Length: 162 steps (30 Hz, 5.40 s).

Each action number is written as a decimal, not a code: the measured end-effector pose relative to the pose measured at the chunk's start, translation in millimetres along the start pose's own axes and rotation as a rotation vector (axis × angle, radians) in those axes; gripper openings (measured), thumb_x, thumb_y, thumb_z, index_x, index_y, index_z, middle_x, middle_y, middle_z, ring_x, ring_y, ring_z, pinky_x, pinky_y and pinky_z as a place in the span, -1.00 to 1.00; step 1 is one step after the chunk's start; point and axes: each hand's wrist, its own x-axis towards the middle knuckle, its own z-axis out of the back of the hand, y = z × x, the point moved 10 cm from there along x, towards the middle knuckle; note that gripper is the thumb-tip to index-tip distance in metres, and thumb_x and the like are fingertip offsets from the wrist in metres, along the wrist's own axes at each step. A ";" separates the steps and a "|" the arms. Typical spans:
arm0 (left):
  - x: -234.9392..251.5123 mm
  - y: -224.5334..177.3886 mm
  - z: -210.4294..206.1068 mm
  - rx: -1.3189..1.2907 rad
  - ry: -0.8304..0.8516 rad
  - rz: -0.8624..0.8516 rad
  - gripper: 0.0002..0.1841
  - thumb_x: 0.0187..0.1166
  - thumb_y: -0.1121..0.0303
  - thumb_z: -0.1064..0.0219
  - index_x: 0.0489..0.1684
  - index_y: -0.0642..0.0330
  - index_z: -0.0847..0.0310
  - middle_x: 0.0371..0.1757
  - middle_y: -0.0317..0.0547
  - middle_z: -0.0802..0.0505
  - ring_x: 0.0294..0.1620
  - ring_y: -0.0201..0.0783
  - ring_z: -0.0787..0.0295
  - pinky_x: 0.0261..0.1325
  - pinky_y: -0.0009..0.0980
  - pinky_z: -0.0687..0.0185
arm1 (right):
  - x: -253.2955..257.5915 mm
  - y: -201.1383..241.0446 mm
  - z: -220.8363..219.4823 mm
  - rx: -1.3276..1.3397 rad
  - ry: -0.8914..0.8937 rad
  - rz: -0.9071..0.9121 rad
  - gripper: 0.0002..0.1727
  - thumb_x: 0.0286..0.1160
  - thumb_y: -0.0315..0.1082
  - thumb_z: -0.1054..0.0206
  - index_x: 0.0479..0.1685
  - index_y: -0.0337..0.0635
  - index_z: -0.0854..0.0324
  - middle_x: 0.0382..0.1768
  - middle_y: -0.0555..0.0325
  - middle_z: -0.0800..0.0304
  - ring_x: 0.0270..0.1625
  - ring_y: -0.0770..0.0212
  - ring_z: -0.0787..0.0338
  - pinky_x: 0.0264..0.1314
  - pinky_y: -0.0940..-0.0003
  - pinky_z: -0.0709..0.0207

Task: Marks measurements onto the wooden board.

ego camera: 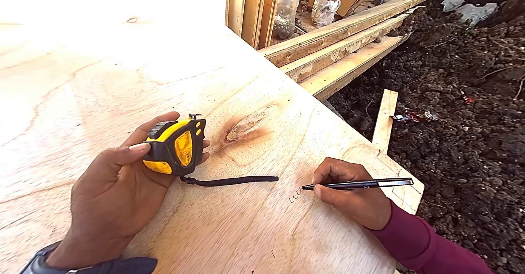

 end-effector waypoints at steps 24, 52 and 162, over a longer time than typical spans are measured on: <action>-0.7 -1.5 -2.9 -0.006 -0.018 0.030 -0.42 0.66 0.13 0.17 0.67 -0.03 -0.36 0.46 0.08 -0.67 0.37 0.02 -0.71 0.28 0.00 -0.73 | -0.2 -1.2 -2.5 0.020 0.045 0.023 -0.96 0.34 -0.43 -0.45 -0.29 -0.14 -0.74 -0.52 0.19 -0.74 -0.53 0.40 -0.68 -0.51 0.56 -0.58; -0.4 -1.2 -3.8 -0.023 -0.001 0.021 -0.43 0.65 0.11 0.12 0.67 -0.03 -0.37 0.42 0.07 -0.69 0.36 0.01 -0.72 0.32 0.02 -0.70 | -2.1 -0.9 -5.5 0.013 0.068 0.043 -0.96 0.33 -0.45 -0.46 -0.30 -0.14 -0.74 -0.51 0.21 -0.76 -0.52 0.42 -0.70 -0.49 0.56 -0.62; -0.5 -0.2 -2.1 -0.014 -0.019 0.033 -0.43 0.66 0.13 0.16 0.65 -0.04 -0.39 0.42 0.07 -0.69 0.36 0.01 -0.72 0.30 0.00 -0.72 | -1.4 -2.7 -4.3 0.020 0.050 0.022 -0.98 0.34 -0.43 -0.46 -0.34 -0.16 -0.74 -0.53 0.20 -0.76 -0.52 0.42 -0.70 -0.48 0.57 -0.59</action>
